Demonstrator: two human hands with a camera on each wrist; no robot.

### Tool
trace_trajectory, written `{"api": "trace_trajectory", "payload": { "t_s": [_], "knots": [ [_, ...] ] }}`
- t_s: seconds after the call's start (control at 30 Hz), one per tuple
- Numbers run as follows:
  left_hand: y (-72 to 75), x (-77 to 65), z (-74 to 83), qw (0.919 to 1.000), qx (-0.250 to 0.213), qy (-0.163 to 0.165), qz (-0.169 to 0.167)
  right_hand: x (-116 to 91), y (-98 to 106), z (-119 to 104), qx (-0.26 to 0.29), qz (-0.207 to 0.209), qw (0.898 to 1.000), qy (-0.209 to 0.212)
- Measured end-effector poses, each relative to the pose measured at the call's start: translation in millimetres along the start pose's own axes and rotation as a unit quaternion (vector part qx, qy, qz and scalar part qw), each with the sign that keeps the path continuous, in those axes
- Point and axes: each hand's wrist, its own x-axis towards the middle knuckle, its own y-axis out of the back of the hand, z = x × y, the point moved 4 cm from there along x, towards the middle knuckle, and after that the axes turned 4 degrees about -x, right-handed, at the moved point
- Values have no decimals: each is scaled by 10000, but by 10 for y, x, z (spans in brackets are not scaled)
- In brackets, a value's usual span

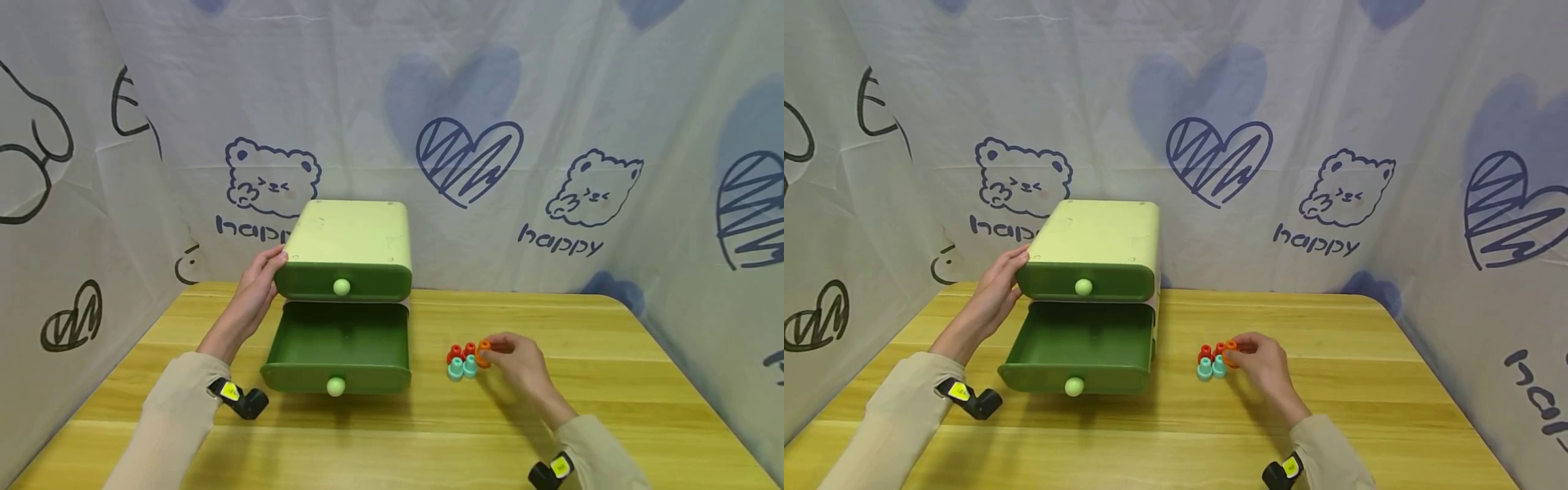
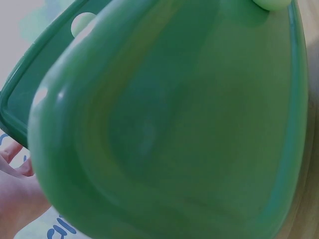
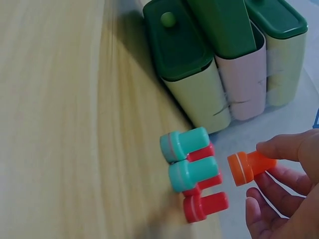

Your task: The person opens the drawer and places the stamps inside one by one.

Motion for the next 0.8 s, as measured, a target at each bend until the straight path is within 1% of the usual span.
{"api": "trace_trajectory", "payload": {
  "t_s": [0.27,0.5,0.6,0.73,0.8],
  "knots": [
    [3,-6,-7,10000,5,15,-2,39,-9,-171,28,-138,9998,167],
    [15,3,-15,10000,33,16,-3,78,-29,-332,-103,-275,9992,283],
    [12,3,-15,10000,32,34,8,94,-47,-395,11,-496,9985,246],
    [8,5,-13,10000,13,51,9,120,-68,-472,236,-920,9954,128],
    [13,6,-14,10000,8,52,4,129,-77,-518,249,-1114,9934,126]
  ]
}}
